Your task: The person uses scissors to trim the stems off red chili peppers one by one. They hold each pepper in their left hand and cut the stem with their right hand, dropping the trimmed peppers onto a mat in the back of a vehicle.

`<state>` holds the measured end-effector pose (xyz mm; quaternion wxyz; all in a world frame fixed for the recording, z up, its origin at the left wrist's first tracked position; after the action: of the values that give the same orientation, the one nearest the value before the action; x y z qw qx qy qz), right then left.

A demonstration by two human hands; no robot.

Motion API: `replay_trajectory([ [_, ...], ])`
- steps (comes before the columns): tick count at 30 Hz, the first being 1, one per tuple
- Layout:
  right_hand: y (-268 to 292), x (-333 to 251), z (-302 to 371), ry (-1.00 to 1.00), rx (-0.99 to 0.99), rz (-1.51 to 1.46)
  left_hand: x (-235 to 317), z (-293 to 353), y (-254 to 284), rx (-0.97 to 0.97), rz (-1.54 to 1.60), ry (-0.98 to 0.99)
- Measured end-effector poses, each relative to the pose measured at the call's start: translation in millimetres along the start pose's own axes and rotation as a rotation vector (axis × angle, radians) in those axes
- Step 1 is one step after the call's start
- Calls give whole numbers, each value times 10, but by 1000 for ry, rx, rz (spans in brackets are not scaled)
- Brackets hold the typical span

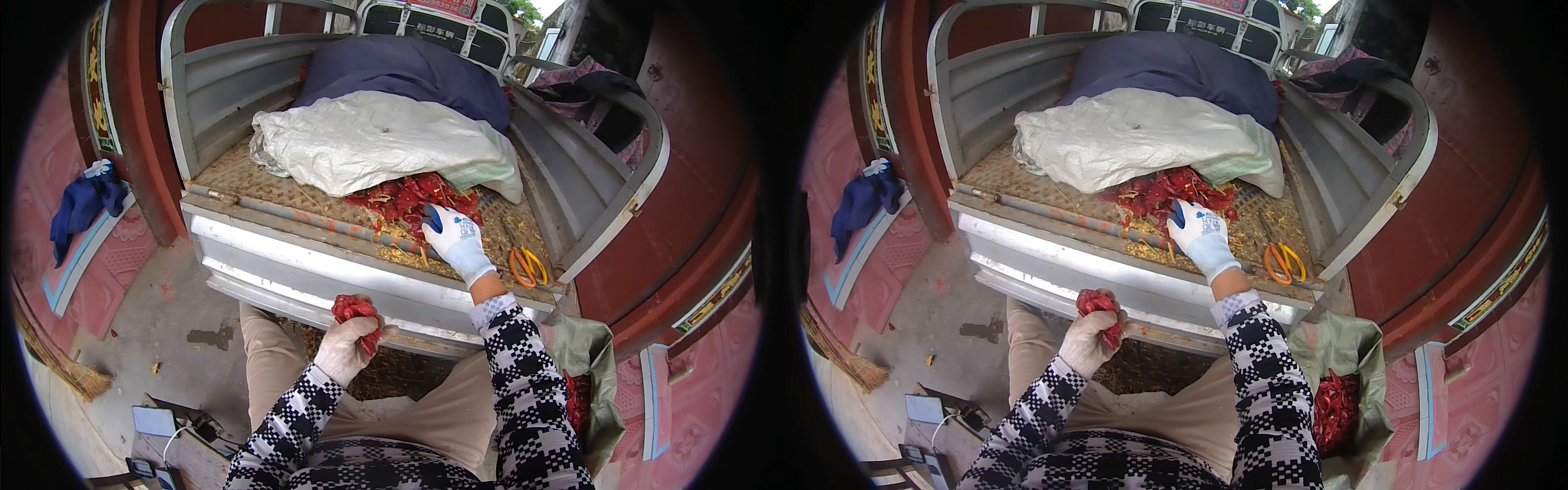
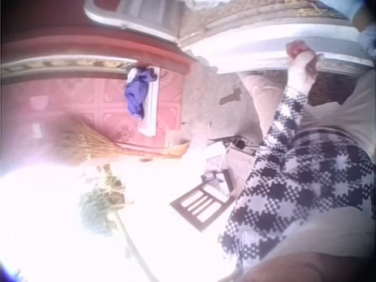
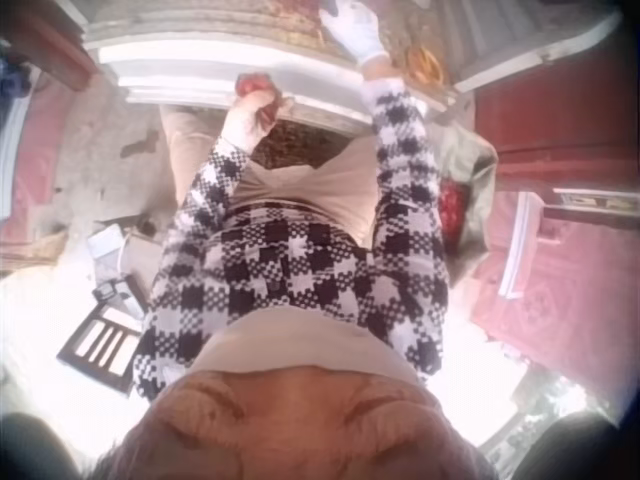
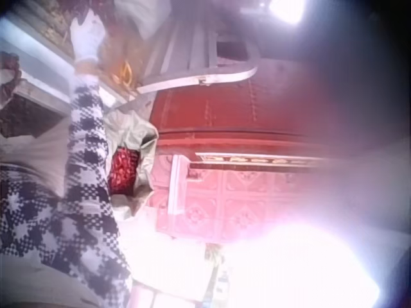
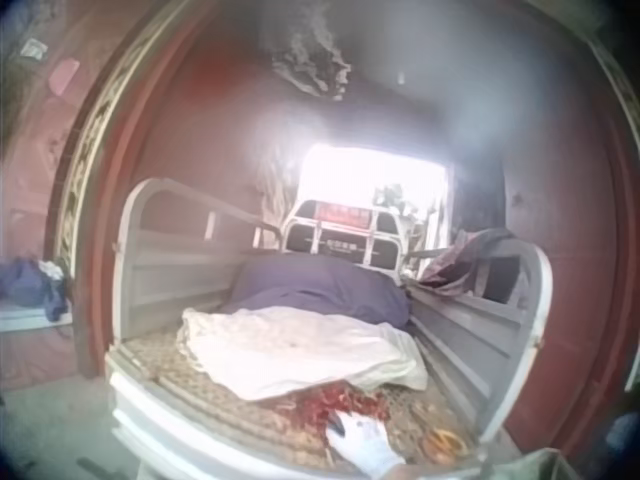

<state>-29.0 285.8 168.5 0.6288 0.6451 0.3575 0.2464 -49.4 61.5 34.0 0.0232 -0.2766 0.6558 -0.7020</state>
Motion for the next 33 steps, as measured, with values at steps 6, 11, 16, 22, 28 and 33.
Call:
replay_trajectory([
  [6,-119,89,68,128,32,91,-120,-34,141,-21,118,19],
  [11,8,56,198,134,185,119,-105,-65,105,-51,158,12],
  [16,49,-59,605,181,383,-87,-140,-73,65,-60,167,19],
  [22,-113,-521,1362,297,423,-297,-130,-135,-10,-53,69,-38],
  [28,-323,-647,1715,293,300,-701,-146,-65,0,67,90,-23],
  [33,-235,-360,1446,189,187,-905,-146,-73,-159,-137,-24,-18],
])
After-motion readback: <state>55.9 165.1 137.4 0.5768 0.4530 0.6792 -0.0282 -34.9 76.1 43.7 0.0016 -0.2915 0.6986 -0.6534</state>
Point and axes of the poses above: each hand's wrist, its own z-axis away from the middle knuckle, its own y-axis out of the back of the hand, x = y × z, the point moved 7 cm from there along -z, towards the middle knuckle, and after that the axes turned 4 degrees about -x, right-handed, at the moved point
